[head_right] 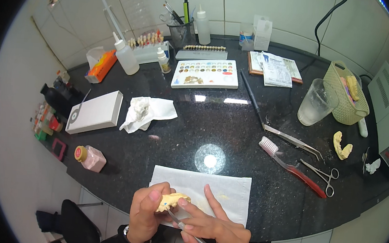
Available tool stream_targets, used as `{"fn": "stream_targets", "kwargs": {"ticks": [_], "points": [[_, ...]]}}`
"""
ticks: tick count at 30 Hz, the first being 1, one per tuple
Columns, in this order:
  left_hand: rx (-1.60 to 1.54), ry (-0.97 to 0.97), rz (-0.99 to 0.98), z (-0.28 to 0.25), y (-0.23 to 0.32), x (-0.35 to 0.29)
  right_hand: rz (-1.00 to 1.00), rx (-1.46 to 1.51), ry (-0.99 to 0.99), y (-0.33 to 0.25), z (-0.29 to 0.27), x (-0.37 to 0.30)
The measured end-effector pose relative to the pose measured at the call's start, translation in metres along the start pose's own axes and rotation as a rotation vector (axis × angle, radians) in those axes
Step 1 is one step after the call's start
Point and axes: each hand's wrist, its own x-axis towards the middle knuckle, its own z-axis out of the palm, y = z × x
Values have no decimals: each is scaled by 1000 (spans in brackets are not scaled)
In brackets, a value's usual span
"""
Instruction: The person applies a liquid to a dental mold using a brush and scrapes the surface with a small metal tool. The person then uses a long metal tool to place the mold inside a furnace.
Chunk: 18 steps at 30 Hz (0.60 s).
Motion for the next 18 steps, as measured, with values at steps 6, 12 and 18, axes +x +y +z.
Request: {"fn": "stream_targets", "kwargs": {"ticks": [6, 12, 18], "points": [[74, 53, 22, 4, 1, 0, 25, -20, -16, 2, 0, -1], [102, 61, 51, 5, -3, 0, 61, 60, 8, 0, 0, 0], [85, 38, 46, 3, 0, 1, 50, 52, -10, 1, -1, 0]]}}
